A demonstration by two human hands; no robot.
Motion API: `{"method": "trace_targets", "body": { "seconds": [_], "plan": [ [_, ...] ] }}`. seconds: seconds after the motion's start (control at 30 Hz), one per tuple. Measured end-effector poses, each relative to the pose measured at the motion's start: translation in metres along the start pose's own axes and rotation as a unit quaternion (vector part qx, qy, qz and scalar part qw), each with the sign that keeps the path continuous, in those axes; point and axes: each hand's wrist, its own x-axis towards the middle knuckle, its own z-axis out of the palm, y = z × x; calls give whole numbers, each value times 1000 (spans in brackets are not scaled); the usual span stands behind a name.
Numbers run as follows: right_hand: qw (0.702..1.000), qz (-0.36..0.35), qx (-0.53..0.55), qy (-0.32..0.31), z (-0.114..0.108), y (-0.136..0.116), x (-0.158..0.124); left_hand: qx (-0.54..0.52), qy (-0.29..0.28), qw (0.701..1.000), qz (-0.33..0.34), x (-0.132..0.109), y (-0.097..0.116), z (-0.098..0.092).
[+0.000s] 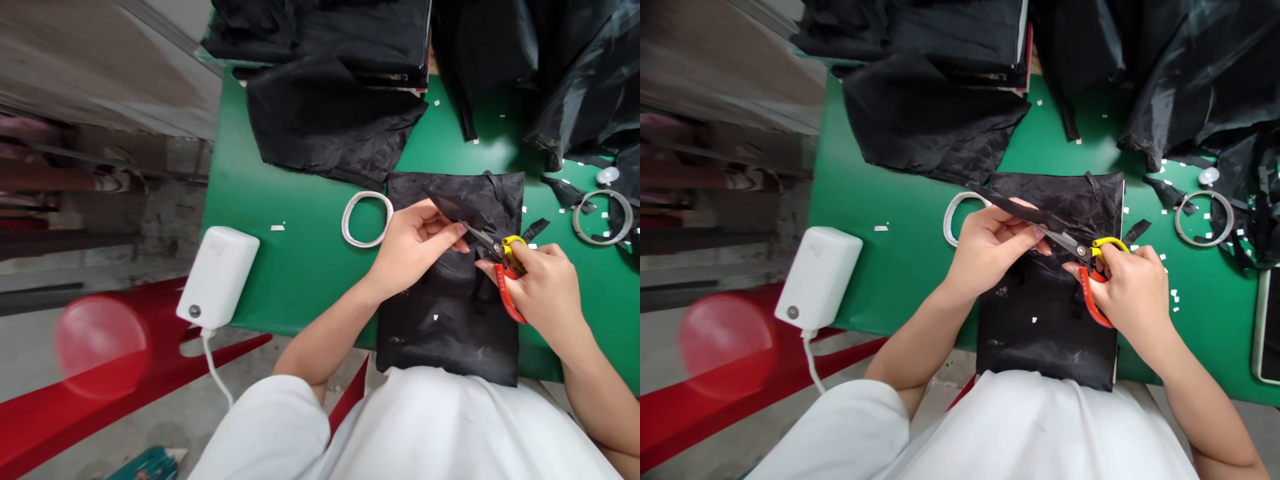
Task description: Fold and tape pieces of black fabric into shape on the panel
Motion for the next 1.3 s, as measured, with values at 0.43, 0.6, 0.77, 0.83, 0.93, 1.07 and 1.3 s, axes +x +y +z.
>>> {"method": "trace_targets", "body": {
  "seconds": [0.43,0.6,0.77,0.83,0.93,1.07,1.3],
  "plan": [
    [999,-17,-19,19,0,1,2,-5,4,1000,-6,0,0,-1],
    [999,-21,-26,28,1,2,2,-25,7,999,-19,0,1,-1],
    [1000,-6,-22,10,0,2,1,-15,9,999,-28,0,3,0],
    [1000,0,-24,4,0,2,1,-5,9,1000,-28,0,3,0],
    [1000,1,-30,8,0,1,1,8,5,1000,-20,1,2,-1],
    [999,8,-37,-10,-1,-1,0,13,-11,1000,-12,0,3,-2],
    [998,-4,-13,-56,-1,6,-1,16,-20,1000,-9,0,3,-3]
  ]
}}
